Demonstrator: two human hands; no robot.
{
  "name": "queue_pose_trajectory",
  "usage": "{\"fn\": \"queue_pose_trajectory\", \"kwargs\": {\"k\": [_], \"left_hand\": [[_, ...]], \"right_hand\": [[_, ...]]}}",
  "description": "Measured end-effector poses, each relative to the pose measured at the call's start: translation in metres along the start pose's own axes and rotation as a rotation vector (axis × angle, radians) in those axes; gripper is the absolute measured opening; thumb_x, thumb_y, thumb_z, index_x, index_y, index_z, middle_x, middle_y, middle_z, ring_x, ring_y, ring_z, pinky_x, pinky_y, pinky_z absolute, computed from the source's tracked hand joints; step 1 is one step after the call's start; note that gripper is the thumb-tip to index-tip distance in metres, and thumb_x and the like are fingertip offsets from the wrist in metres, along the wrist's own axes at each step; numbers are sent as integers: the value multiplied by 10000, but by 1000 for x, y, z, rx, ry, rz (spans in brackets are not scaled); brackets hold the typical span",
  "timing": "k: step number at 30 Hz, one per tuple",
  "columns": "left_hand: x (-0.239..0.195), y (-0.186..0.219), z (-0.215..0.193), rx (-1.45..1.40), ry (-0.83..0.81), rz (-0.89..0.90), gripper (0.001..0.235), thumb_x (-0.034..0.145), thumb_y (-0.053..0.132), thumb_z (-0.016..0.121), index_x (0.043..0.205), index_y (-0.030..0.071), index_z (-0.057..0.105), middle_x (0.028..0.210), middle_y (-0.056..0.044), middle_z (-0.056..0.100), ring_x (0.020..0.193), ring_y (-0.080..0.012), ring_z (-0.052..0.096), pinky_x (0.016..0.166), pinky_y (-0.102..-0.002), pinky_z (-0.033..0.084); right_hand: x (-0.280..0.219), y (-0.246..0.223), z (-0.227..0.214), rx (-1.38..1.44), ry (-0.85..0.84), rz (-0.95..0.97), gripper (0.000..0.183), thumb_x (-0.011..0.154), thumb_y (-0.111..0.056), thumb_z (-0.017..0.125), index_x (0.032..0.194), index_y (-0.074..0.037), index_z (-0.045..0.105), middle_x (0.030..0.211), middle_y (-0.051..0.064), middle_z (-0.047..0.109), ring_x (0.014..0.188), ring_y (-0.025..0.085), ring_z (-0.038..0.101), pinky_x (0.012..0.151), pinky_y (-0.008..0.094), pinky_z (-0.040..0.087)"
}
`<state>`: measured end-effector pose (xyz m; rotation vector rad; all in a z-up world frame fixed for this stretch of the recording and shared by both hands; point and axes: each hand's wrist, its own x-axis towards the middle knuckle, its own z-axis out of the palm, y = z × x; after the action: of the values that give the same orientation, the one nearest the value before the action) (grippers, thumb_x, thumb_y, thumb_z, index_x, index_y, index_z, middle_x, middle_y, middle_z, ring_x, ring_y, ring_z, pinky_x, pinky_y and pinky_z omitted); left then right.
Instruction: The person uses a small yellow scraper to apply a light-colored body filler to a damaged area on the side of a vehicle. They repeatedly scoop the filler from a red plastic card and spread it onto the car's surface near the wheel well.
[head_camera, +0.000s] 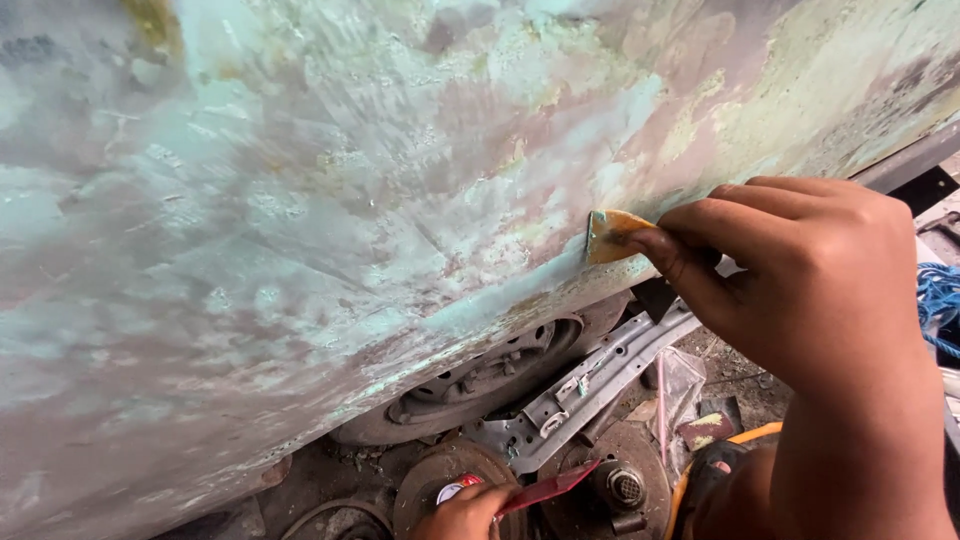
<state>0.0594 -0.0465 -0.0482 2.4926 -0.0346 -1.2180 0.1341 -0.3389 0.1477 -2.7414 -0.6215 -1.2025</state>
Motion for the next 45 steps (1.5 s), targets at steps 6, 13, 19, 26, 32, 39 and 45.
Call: {"fn": "queue_pose_trajectory", "kwargs": {"k": [6, 13, 19, 26, 32, 39, 45], "left_hand": [[-8, 8, -4, 23, -22, -77, 678, 845, 197, 440, 1376, 609, 528, 1462, 295, 487, 1260, -164, 559, 1051, -374, 457], [-4, 4, 3, 26, -17, -42, 738, 866, 127, 467, 1423, 610, 500, 1488, 324, 478, 1222, -128, 591, 1006, -338, 485], [-8, 8, 4, 10, -8, -36, 680, 884, 180, 478, 1421, 595, 521, 1492, 309, 486, 1250, -116, 579, 1045, -315, 476], [-3, -8, 12, -15, 17, -29, 675, 835, 193, 429, 1371, 589, 538, 1473, 328, 491, 1249, -110, 580, 1016, -340, 478], [-5, -6, 10, 24, -13, -36, 644, 895, 178, 470, 1397, 579, 511, 1455, 287, 507, 1250, -127, 578, 1014, -355, 467], [-12, -3, 8, 37, -36, -19, 602, 958, 196, 493, 1439, 557, 514, 1455, 218, 537, 1375, -85, 506, 1073, -290, 462], [-30, -5, 5, 17, -39, -13, 597, 937, 179, 488, 1430, 514, 525, 1459, 242, 538, 1274, -95, 585, 1047, -306, 467]], "right_hand": [[-1, -1, -2, -15, -17, 15, 328, 1127, -273, 861, 853, -160, 721, 711, -16, 623, 657, 205, 582, 562, 356, 376], [-4, -5, -1, -55, -8, -11, 393, 1142, -281, 859, 809, -166, 684, 684, -25, 593, 636, 204, 558, 538, 344, 339], [-2, -10, -5, -54, -12, 9, 438, 1146, -240, 847, 770, -168, 634, 653, -15, 533, 608, 212, 499, 531, 349, 302], [-3, -12, -38, 540, -64, 332, 125, 1003, -103, 674, 965, -6, 742, 752, 80, 635, 638, 159, 527, 644, 288, 400], [-14, -17, -26, 978, -14, 670, 283, 971, -120, 622, 1194, 53, 606, 973, 94, 606, 854, 147, 561, 719, 246, 440], [-38, -37, 5, 1468, 197, 635, 251, 1029, -290, 573, 1160, -149, 411, 711, 111, 530, 485, 128, 407, 413, 237, 272], [-32, -50, -7, 1906, 86, 714, 94, 1021, -255, 567, 1013, -205, 487, 661, 195, 469, 460, 198, 324, 349, 247, 217]]}}
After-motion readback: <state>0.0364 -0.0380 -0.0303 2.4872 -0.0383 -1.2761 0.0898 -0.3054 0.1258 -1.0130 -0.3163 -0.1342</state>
